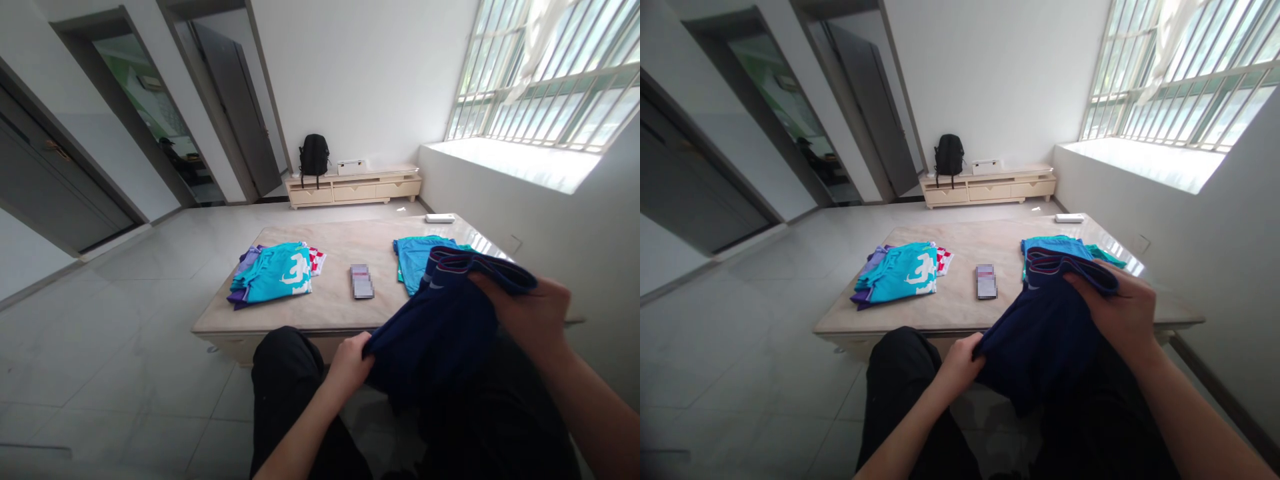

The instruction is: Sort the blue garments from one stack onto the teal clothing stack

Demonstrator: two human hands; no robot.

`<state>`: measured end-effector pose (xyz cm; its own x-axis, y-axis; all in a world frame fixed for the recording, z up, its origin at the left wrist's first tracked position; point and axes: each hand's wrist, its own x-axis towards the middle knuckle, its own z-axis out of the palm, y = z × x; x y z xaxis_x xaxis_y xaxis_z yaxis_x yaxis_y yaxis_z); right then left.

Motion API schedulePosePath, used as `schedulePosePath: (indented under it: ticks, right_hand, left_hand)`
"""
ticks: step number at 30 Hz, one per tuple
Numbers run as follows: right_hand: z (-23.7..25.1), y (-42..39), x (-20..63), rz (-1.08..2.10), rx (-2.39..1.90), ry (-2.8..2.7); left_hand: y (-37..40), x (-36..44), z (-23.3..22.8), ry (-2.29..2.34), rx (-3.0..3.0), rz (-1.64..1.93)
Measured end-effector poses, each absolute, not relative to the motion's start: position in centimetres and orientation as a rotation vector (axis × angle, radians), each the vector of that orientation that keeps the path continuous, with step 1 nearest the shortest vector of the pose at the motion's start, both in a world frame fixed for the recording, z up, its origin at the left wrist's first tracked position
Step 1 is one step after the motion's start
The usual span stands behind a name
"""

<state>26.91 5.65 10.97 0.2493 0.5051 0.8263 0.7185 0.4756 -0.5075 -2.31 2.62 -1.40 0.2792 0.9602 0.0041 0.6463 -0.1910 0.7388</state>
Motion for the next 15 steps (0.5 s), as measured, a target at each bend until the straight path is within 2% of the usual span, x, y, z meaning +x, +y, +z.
schedulePosePath:
  ticks: [6, 15]
  right_hand:
    - [11.8, 6.1, 29.0, -0.164, -1.245, -1.206]
    - [12.9, 6.4, 32.0, -0.072, -1.242, -1.096]
  left_hand:
    - [3.0, -4.2, -1.6, 1.280, 1.874, 0.814]
    - [3.2, -6.4, -1.5, 1.344, 2.071, 1.081]
